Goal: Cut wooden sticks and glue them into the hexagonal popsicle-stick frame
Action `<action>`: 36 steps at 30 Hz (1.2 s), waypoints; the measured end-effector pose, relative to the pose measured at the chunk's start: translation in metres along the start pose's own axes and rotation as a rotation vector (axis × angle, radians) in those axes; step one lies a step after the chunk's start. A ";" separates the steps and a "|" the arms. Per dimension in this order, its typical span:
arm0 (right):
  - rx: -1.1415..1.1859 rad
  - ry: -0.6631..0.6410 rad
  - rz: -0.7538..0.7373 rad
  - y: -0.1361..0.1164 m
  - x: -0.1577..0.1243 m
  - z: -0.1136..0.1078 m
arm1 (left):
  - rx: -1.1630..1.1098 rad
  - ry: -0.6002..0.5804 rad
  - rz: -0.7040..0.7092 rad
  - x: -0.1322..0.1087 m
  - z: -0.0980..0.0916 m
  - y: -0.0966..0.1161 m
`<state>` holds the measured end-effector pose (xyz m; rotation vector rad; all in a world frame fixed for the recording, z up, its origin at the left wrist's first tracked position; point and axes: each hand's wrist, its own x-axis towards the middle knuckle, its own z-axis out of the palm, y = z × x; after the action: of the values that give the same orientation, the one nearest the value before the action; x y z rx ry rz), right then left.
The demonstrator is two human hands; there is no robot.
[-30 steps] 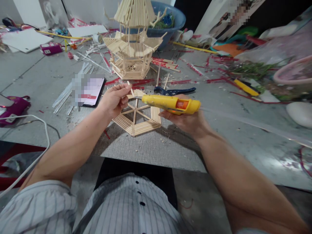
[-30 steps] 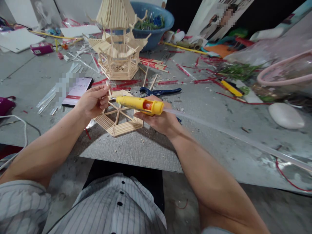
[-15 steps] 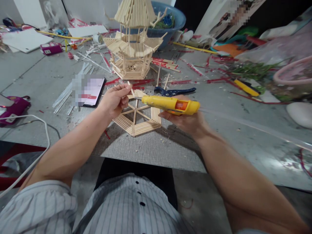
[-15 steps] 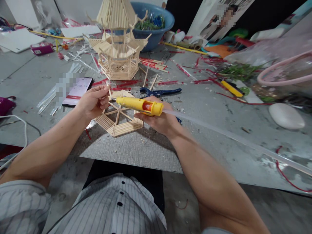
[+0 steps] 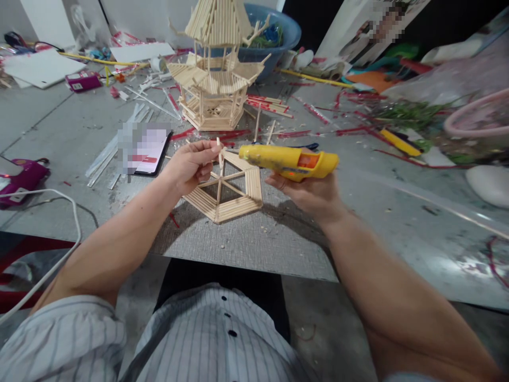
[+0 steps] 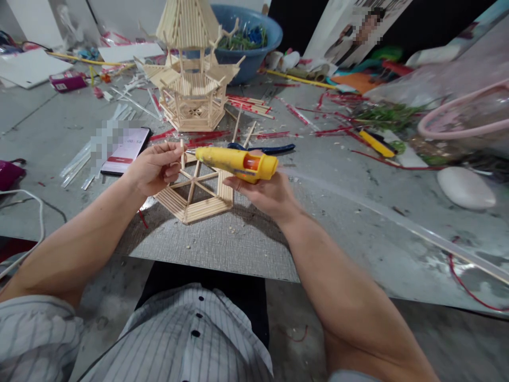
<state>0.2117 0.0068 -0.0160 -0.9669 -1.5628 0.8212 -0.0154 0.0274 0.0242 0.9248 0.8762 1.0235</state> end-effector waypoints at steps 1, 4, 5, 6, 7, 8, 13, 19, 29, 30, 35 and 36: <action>0.014 0.019 0.017 -0.001 0.001 -0.001 | 0.021 -0.019 -0.015 -0.001 0.000 0.000; 0.083 0.038 0.106 -0.004 0.005 -0.007 | 0.070 -0.063 -0.034 -0.003 0.001 0.000; 0.111 0.026 0.137 -0.005 0.006 -0.009 | 0.081 -0.068 -0.035 -0.003 0.001 0.000; 0.130 0.010 0.160 -0.006 0.007 -0.011 | 0.088 -0.071 -0.035 -0.003 0.001 -0.001; 0.138 -0.007 0.169 -0.006 0.008 -0.012 | 0.094 -0.075 -0.036 -0.003 0.001 -0.001; 0.141 -0.018 0.169 -0.006 0.009 -0.014 | 0.098 -0.079 -0.037 -0.002 0.001 -0.001; 0.127 -0.082 0.169 -0.003 0.010 -0.017 | 0.110 -0.152 -0.031 -0.002 0.000 -0.003; 0.112 -0.102 0.160 -0.001 0.008 -0.016 | 0.119 -0.183 -0.028 -0.001 -0.001 -0.005; 0.179 -0.073 0.175 -0.008 0.008 -0.014 | 0.130 -0.158 -0.037 -0.001 -0.001 -0.004; 0.182 -0.076 0.173 -0.009 0.008 -0.014 | 0.137 -0.159 -0.042 -0.001 -0.001 -0.004; 0.202 -0.076 0.160 -0.009 0.007 -0.015 | 0.141 -0.180 -0.037 -0.001 -0.002 -0.004; 0.203 -0.076 0.158 -0.008 0.007 -0.015 | 0.139 -0.182 -0.035 -0.001 -0.002 -0.004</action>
<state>0.2244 0.0101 -0.0029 -0.9279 -1.4474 1.1168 -0.0163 0.0263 0.0198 1.0981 0.8151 0.8417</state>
